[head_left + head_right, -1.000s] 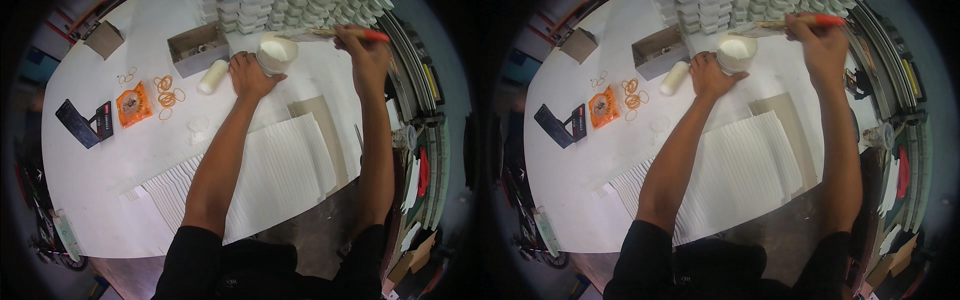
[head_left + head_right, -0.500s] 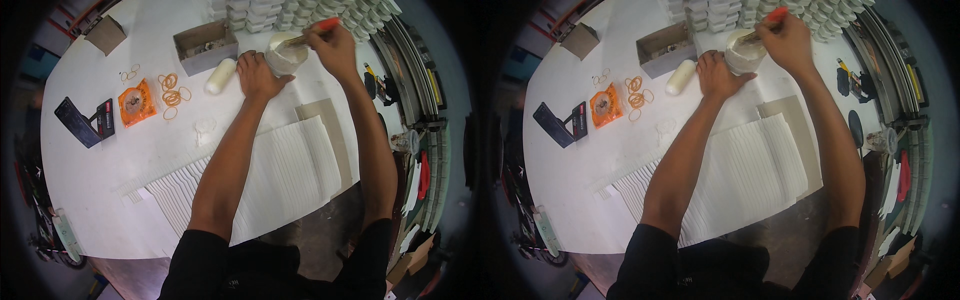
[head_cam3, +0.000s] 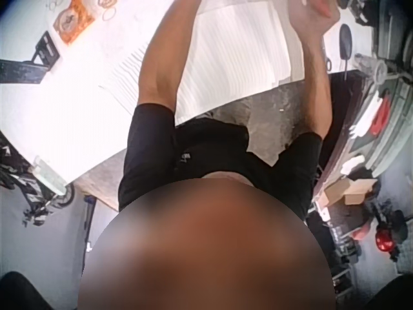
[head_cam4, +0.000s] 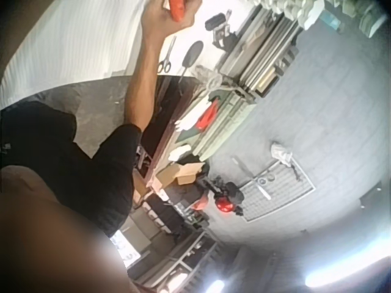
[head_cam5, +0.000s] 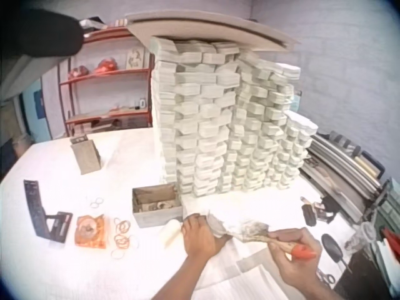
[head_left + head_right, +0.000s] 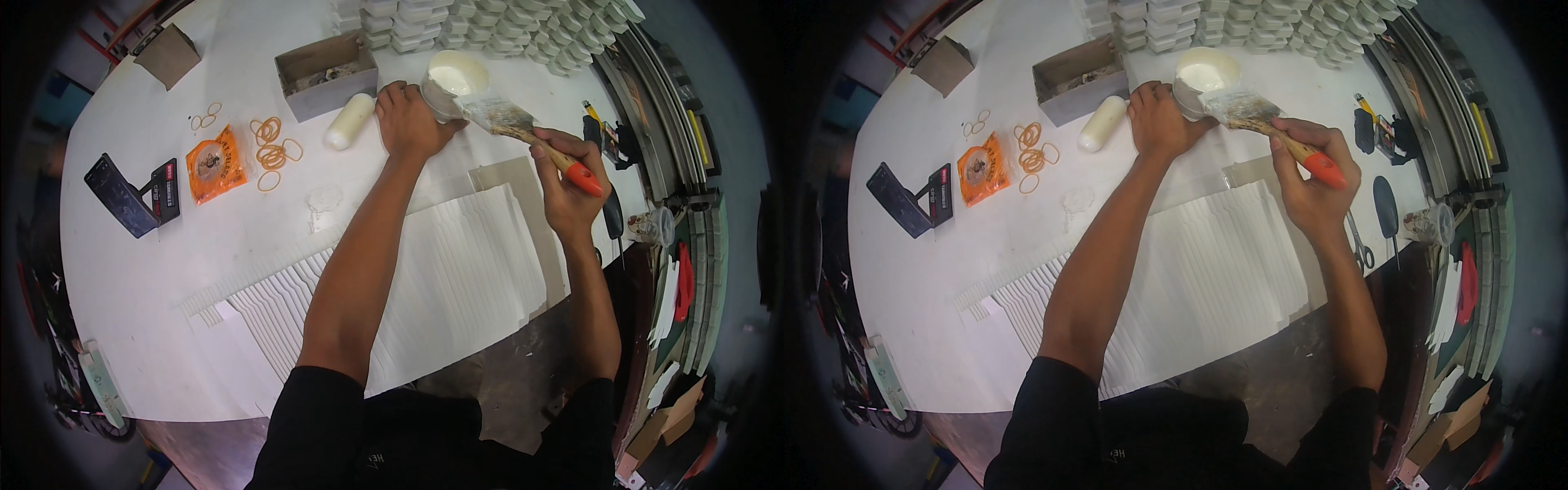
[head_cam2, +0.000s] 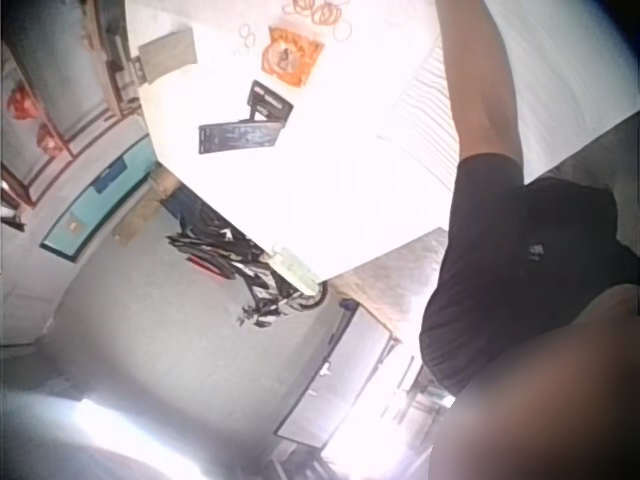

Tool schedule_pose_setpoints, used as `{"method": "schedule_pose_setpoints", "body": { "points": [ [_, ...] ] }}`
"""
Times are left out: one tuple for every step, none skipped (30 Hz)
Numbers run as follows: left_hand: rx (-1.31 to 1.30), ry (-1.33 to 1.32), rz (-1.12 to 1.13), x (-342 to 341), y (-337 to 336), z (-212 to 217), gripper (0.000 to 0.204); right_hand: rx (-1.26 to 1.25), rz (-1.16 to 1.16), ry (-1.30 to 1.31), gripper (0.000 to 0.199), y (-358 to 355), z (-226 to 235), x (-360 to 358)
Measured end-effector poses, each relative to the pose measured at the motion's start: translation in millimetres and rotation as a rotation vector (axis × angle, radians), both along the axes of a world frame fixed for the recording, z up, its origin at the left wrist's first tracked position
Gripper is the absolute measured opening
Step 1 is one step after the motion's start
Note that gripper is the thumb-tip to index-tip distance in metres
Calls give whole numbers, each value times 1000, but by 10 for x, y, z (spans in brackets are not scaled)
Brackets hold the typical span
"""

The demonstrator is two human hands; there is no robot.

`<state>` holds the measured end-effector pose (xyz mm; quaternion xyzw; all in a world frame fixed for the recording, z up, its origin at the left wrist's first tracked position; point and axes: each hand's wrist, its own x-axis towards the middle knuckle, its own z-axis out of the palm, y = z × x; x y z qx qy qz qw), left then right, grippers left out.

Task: The person aligns a stack of white paper sheets on a table, then uses a cylindrical roller to press the sheets together. They apply a white paste with a brush along the edges of the stack and continue to press and smooth the sheets.

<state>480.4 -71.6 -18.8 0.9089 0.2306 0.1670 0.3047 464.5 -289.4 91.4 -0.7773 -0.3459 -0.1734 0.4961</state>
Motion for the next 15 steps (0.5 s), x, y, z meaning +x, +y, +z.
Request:
{"method": "schedule_pose_setpoints", "body": {
  "points": [
    [11,5,1,6,-8,-5,112,79,19,45,15,-37,34,-15],
    [22,12,5,3,-11,-10,113,160,41,91,15,-69,65,-28],
    [34,19,9,-1,-10,-17,113,240,63,138,14,-85,99,-32],
    [38,22,17,2,2,-22,114,279,37,161,14,-79,159,-17],
    [41,26,20,6,1,-16,115,317,7,185,14,-78,235,5],
    [45,31,25,1,5,-14,116,356,-23,209,15,-69,266,42],
    [38,48,21,-21,20,-19,116,547,-2,281,18,17,207,119],
    [30,59,14,-26,42,-12,117,614,10,390,19,53,138,230],
    [20,66,2,-9,31,15,118,679,19,494,20,67,71,342],
    [24,69,0,8,8,42,118,744,30,600,21,73,17,427],
    [29,76,-1,18,-11,52,118,853,-11,702,22,161,-39,438],
    [34,83,-1,22,-26,56,119,940,-14,771,23,198,-159,478],
    [36,82,-4,31,-37,62,119,999,-78,826,24,215,-269,490],
    [39,85,-1,25,-20,52,119,1055,-139,887,25,280,-341,468],
    [41,88,0,25,-11,46,120,1087,-158,923,27,304,-390,436]
  ]
}}
